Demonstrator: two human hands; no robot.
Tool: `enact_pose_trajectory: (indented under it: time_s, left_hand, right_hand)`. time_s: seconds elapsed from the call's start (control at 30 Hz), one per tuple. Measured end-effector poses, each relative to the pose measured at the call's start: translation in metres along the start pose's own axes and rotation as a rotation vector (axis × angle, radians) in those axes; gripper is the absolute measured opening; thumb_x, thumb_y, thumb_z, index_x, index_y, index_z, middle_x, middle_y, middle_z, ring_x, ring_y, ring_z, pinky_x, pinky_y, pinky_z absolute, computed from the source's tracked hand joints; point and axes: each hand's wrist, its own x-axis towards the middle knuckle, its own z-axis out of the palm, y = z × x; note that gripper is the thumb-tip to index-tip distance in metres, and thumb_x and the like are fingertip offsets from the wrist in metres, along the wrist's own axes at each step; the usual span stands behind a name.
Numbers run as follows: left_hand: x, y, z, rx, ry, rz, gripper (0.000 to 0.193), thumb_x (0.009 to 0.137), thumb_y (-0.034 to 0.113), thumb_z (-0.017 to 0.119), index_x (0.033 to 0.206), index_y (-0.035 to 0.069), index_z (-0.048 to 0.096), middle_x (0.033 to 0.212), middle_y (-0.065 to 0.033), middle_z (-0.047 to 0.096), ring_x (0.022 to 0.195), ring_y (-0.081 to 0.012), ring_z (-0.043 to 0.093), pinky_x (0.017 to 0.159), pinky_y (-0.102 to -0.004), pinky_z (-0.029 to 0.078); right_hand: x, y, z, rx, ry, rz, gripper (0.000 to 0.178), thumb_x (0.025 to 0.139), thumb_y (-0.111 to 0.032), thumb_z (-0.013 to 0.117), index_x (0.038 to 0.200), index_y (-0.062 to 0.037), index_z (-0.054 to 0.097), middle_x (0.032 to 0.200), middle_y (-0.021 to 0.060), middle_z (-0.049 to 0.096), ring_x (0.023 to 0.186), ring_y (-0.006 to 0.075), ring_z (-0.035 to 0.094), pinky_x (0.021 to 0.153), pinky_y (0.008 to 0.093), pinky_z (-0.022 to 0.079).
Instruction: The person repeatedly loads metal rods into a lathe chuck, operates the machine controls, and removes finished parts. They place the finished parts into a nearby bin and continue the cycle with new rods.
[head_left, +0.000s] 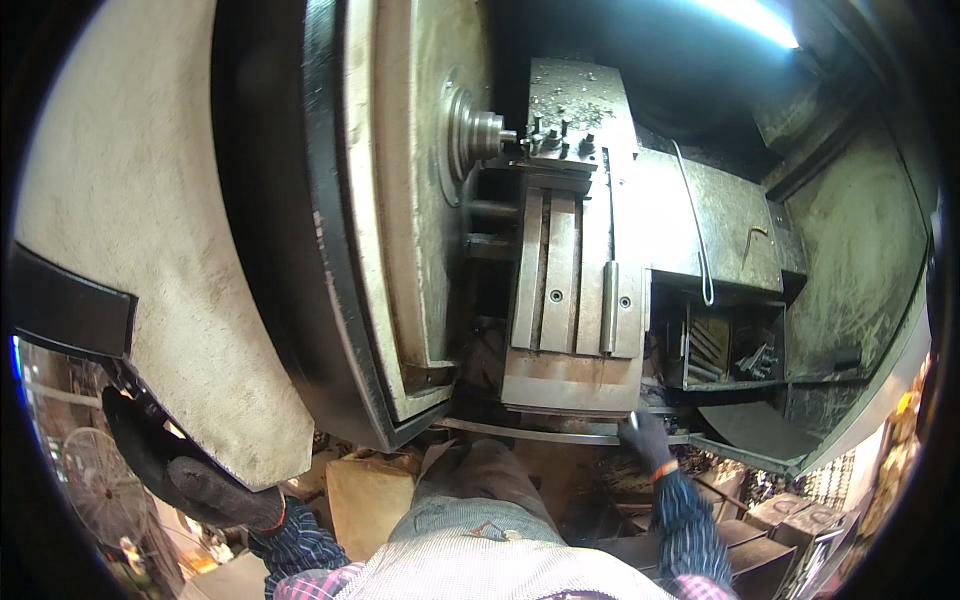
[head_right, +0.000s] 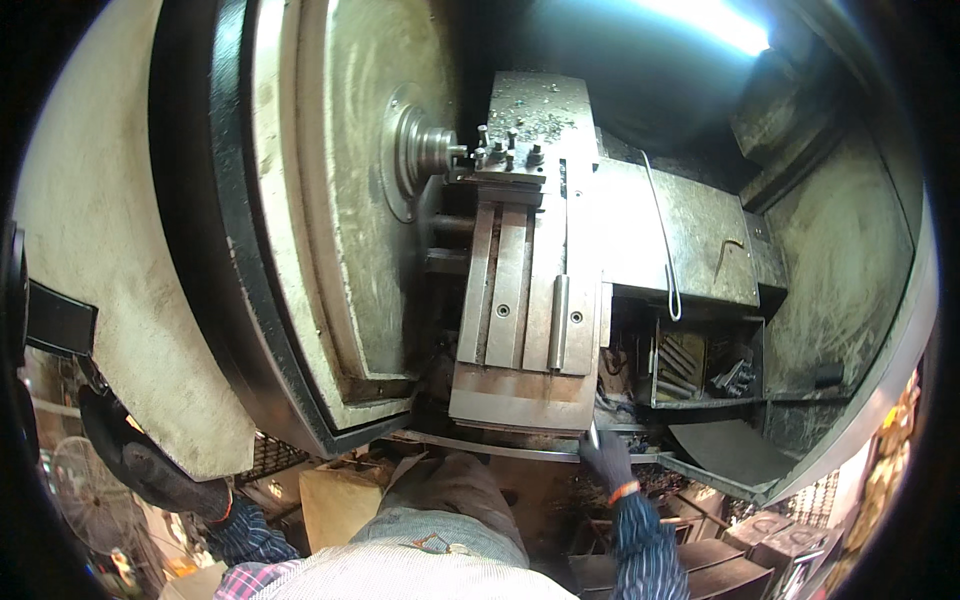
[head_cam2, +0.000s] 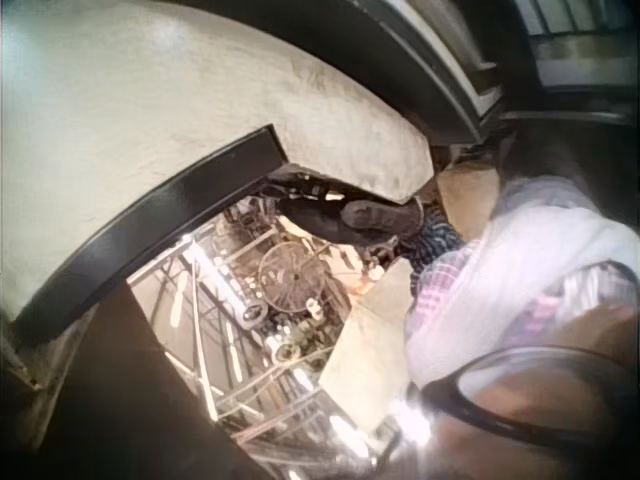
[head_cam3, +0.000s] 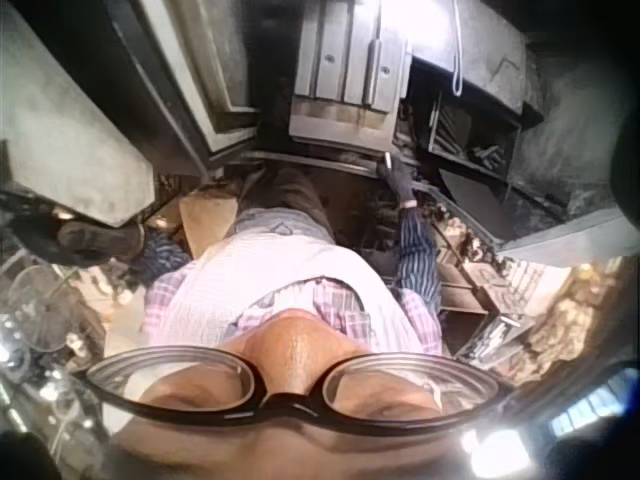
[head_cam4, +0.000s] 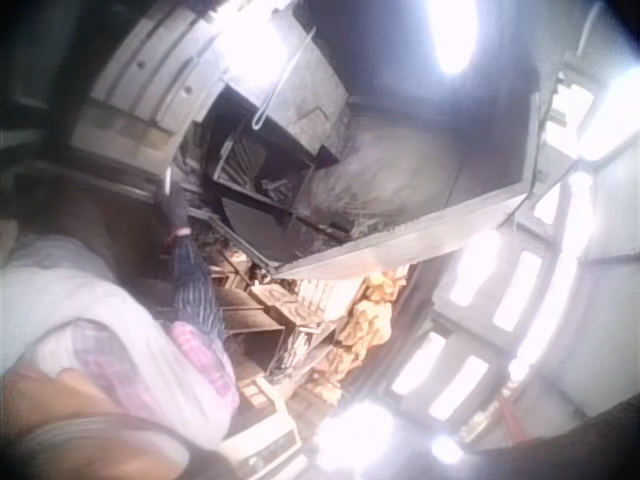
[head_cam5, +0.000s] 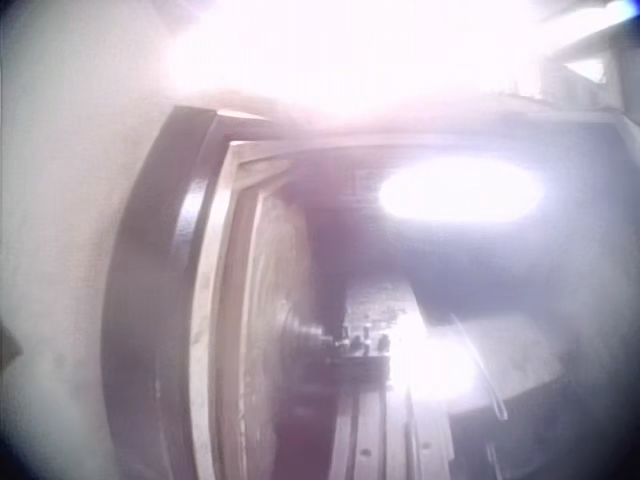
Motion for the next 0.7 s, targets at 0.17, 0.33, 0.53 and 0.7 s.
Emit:
enact_pose_trajectory:
  time_s: [0.17, 0.33, 0.53, 0.7]
  left_hand:
    - [-0.001, 0.000, 0.005, -0.042, 0.029, -0.082, 0.087, 0.096, 0.071, 0.031, 0.152, 0.004, 0.041, 0.149, -0.0236, 0.050, 0.133, -0.0389, 0.056, 0.102, -0.0542, 0.054]
    - [0.001, -0.003, 0.001, -0.058, -0.024, -0.015, 0.081, 0.101, 0.065, 0.036, 0.152, 0.003, 0.040, 0.150, -0.0242, 0.049, 0.134, -0.0405, 0.055, 0.101, -0.0574, 0.054]
    - [-0.001, -0.006, -0.005, -0.012, -0.018, -0.003, 0.076, 0.102, 0.061, 0.036, 0.152, 0.003, 0.041, 0.150, -0.0243, 0.049, 0.134, -0.0410, 0.055, 0.102, -0.0572, 0.054]
    - [-0.010, -0.013, -0.016, 0.090, -0.040, 0.022, 0.073, 0.103, 0.057, 0.037, 0.151, 0.003, 0.042, 0.150, -0.0245, 0.049, 0.134, -0.0413, 0.055, 0.103, -0.0571, 0.053]
  right_hand:
    - [-0.154, -0.029, -0.056, 0.185, -0.032, 0.150, 0.034, 0.082, -0.033, 0.071, 0.090, -0.0003, 0.065, 0.072, 0.0163, 0.065, 0.064, 0.0307, 0.065, 0.062, 0.0426, 0.051]
    - [-0.187, -0.078, -0.088, 0.206, -0.202, 0.369, 0.033, 0.079, -0.029, 0.069, 0.093, 0.0007, 0.065, 0.079, 0.0188, 0.068, 0.071, 0.0304, 0.067, 0.066, 0.0437, 0.052]
    - [-0.082, -0.082, -0.020, 0.235, -0.219, 0.002, 0.034, 0.084, -0.031, 0.070, 0.101, -0.0012, 0.069, 0.088, 0.0214, 0.070, 0.081, 0.0372, 0.067, 0.073, 0.0459, 0.052]
    - [0.013, -0.070, 0.101, -0.204, 0.262, -0.543, 0.028, 0.092, -0.032, 0.069, 0.099, -0.0049, 0.068, 0.082, 0.0106, 0.069, 0.080, 0.0272, 0.066, 0.073, 0.0422, 0.052]
